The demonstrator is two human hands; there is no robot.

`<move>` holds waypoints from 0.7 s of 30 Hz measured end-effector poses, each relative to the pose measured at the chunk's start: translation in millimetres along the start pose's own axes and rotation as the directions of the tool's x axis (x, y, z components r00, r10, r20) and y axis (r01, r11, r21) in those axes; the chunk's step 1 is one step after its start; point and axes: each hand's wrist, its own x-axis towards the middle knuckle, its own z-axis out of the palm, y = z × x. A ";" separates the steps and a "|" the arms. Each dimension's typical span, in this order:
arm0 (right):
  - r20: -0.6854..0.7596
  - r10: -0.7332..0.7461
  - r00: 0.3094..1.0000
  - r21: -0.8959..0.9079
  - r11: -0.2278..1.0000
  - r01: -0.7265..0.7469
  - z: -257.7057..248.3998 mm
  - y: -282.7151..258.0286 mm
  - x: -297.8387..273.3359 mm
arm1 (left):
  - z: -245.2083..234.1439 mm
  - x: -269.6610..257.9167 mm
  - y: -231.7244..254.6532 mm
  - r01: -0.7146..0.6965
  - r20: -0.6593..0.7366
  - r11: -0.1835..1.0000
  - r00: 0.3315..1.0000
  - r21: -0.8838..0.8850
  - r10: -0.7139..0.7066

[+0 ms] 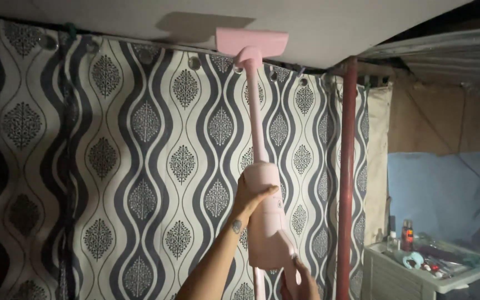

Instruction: Assembling a portable vacuum cleaner and cleaning curtains/ceiling area.

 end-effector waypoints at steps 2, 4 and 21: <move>0.017 0.035 0.999 0.052 0.998 -0.036 41.3 -53.5 -11.6 | 0.5 18.4 0.1 0.019 -0.020 0.999 1.000 0.036 -0.018; 0.024 0.055 0.998 0.085 0.995 -0.057 74.2 -86.2 -34.9 | -2.9 33.4 -1.9 0.044 -0.039 0.996 0.998 0.074 -0.041; -0.021 0.193 0.981 -0.123 0.973 -0.194 101.7 -141.8 -74.5 | 5.9 48.7 3.8 -0.087 -0.008 0.989 0.996 -0.116 0.087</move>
